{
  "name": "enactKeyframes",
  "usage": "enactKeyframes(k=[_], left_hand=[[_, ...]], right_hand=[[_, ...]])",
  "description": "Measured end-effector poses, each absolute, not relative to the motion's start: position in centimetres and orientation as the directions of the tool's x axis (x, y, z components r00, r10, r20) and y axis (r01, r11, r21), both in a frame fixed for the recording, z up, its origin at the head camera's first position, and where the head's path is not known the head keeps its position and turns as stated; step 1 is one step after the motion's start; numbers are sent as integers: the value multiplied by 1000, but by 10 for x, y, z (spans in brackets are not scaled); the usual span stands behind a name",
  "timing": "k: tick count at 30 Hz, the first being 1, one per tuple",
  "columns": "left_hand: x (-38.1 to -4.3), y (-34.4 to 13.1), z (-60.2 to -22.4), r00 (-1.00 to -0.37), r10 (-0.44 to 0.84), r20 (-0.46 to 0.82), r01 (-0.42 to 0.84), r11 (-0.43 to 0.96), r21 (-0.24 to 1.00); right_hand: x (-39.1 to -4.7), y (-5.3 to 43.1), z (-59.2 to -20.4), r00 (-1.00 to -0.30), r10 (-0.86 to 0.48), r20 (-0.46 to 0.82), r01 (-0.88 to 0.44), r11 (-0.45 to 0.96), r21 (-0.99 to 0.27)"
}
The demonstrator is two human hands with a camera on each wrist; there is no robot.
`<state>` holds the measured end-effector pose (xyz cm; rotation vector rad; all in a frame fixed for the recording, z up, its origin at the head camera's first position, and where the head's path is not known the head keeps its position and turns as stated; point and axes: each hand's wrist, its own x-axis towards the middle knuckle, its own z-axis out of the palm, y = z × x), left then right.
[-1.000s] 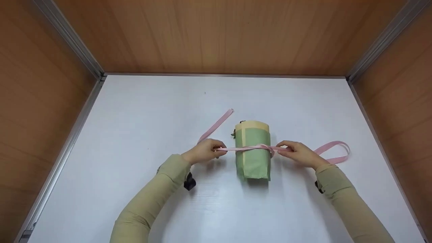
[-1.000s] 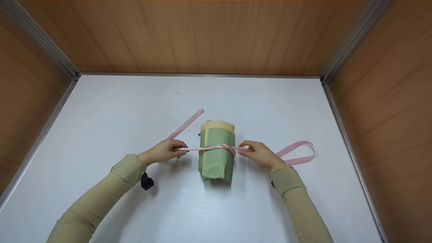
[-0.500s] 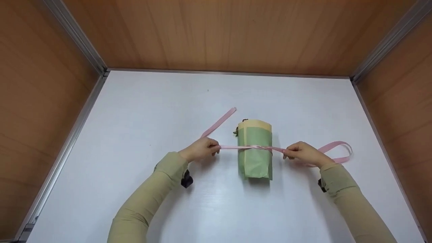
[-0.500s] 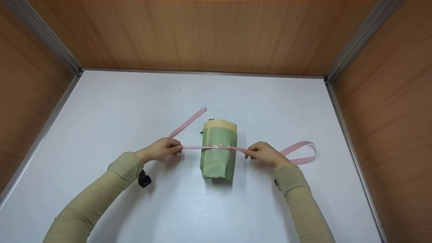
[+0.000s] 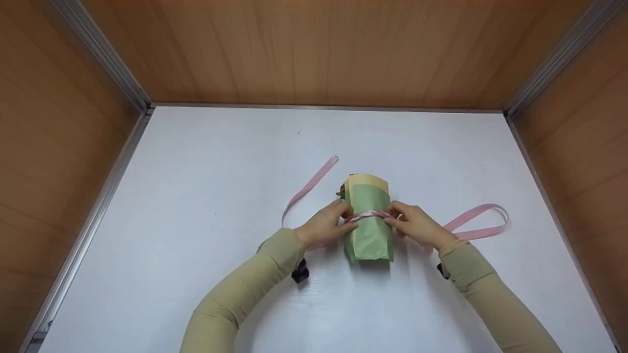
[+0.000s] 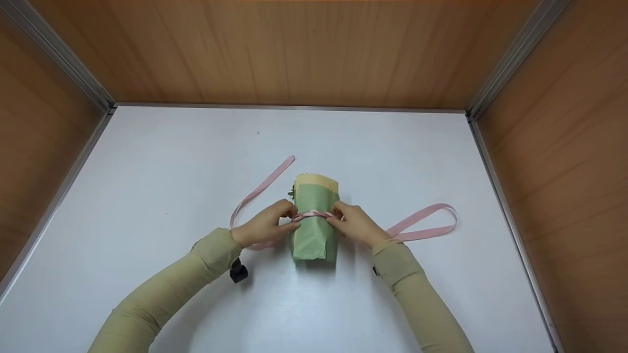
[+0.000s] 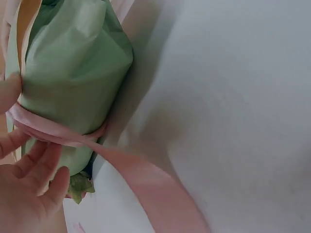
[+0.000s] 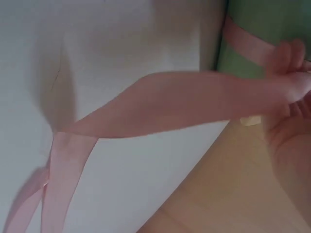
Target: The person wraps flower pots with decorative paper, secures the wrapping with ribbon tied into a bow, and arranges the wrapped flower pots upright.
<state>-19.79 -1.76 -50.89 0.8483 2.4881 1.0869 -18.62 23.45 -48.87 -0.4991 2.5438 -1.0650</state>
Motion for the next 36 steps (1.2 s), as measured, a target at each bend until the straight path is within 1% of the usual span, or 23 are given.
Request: enactKeyframes(k=[5, 7, 9, 12, 16, 19, 21, 25, 29, 32, 36], left_hand=[[-199, -17, -509, -800, 594, 88, 467, 523, 713], [-200, -18, -509, -807, 581, 107, 466, 516, 718], [-201, -18, -509, -817, 568, 97, 435, 499, 749], [-202, -17, -510, -838, 544, 45, 330, 439, 836], [-204, -14, -512, -864, 500, -61, 98, 285, 953], [-205, -12, -514, -871, 475, -124, -46, 173, 984], [-205, -12, -515, -874, 465, -142, -84, 145, 986], [-204, -18, -518, -873, 457, -171, -82, 208, 975], [-203, -27, -519, -853, 484, -197, -73, 263, 962], [-203, -32, -519, -836, 518, -179, -8, 316, 949], [-204, -39, -516, -824, 548, -142, 117, 410, 905]], right_hand=[[-183, 230, -490, -907, -404, -122, -212, 687, -695], [-184, 230, -492, -917, -378, -126, -182, 677, -713], [-184, 231, -495, -925, -355, -137, -144, 658, -739], [-185, 232, -498, -931, -329, -158, -90, 626, -775], [-185, 233, -501, -941, -298, -162, -57, 611, -789], [-185, 234, -502, -947, -279, -159, -48, 612, -789], [-185, 236, -502, -948, -275, -162, -40, 607, -794], [-186, 240, -504, -950, -269, -162, -33, 597, -802], [-187, 245, -508, -950, -274, -149, -46, 593, -804], [-188, 247, -510, -948, -285, -145, -58, 600, -798], [-188, 250, -509, -945, -296, -138, -76, 611, -788]])
